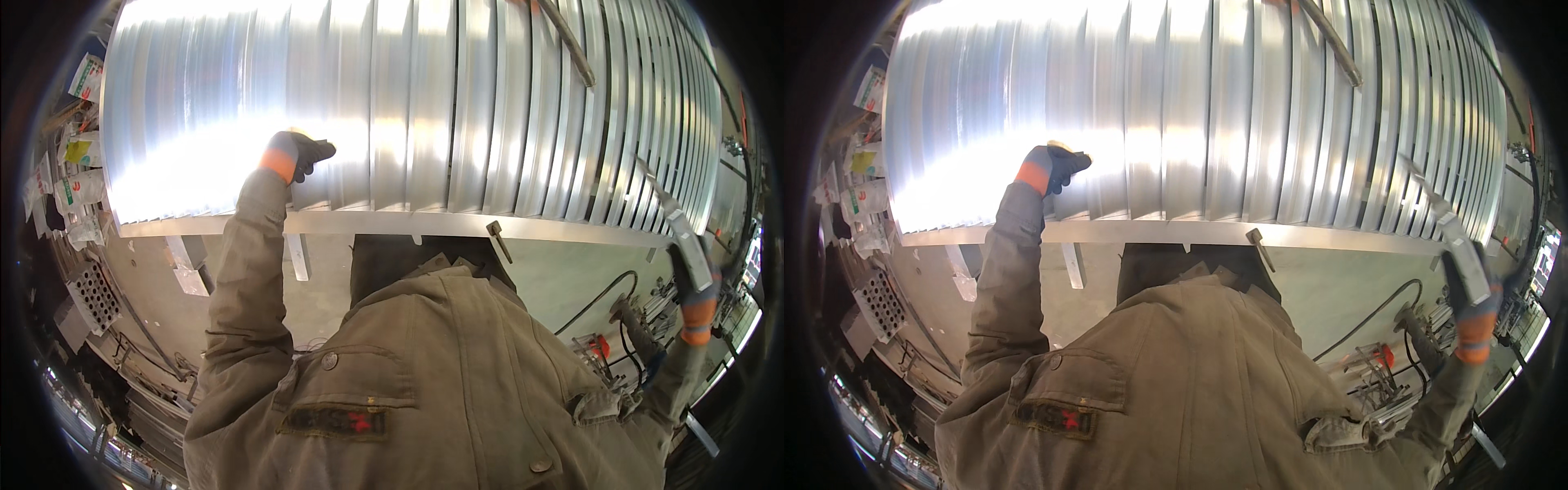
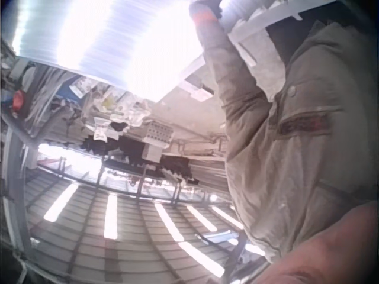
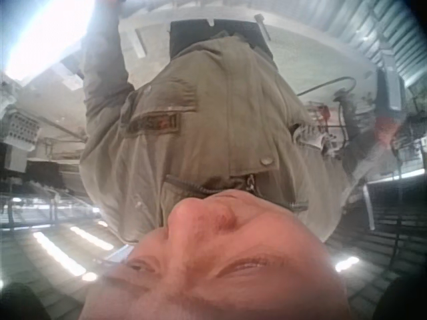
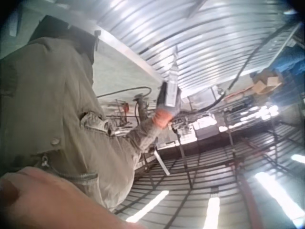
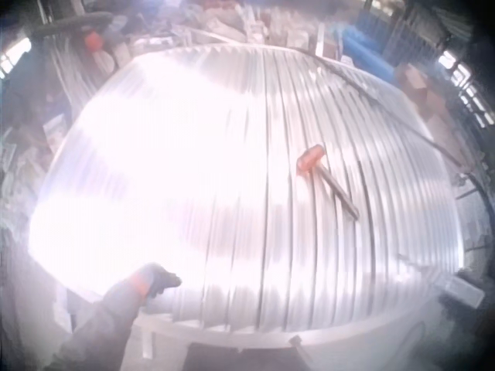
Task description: The person welds a metal strip to a curved metal duct using a handheld welding gun, then taps the seam with a rubber mallet. The person repeats this weld-and-tap sequence along the duct seam.
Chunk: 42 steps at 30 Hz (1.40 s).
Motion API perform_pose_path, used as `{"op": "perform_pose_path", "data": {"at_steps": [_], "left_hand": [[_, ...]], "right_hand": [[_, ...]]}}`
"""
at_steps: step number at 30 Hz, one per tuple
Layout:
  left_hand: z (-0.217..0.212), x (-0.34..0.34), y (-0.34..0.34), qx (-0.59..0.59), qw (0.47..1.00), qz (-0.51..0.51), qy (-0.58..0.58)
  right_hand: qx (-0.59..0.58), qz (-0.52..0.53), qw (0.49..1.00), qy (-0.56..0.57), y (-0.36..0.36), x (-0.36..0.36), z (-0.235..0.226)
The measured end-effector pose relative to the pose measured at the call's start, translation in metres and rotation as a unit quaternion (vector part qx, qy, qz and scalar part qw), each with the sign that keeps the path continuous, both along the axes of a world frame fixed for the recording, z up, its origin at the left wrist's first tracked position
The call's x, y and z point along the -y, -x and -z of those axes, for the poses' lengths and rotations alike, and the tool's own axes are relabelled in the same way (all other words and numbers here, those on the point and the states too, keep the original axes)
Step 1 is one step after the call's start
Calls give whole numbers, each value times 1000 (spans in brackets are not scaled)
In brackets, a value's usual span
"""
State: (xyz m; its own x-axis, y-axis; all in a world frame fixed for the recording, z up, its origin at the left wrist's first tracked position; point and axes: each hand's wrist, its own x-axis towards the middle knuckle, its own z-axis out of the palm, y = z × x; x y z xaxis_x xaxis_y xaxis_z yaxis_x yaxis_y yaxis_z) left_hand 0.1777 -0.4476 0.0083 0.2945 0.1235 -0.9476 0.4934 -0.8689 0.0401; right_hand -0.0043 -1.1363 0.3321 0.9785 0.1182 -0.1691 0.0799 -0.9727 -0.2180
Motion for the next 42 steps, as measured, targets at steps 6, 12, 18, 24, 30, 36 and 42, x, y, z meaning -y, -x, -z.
{"op": "perform_pose_path", "data": {"at_steps": [6,12,18,24,30,36,42], "left_hand": [[-6,-3,-6,48,997,-52,14],[-11,-126,89,598,674,-432,-50],[50,-164,219,556,454,-666,-203],[104,-117,209,423,321,-848,-15],[96,-107,202,397,305,-866,2],[98,-107,201,384,296,-875,8],[100,-108,204,377,299,-877,11]], "right_hand": [[-66,-169,974,-134,-60,-170,100],[-230,-308,905,-185,-103,-281,118],[-337,-295,859,-247,-141,-382,152],[-416,-271,830,-256,-166,-432,186],[-409,-312,823,-240,-175,-442,209],[-452,-294,811,-226,-182,-446,214],[-480,-282,797,-234,-184,-446,221]]}}
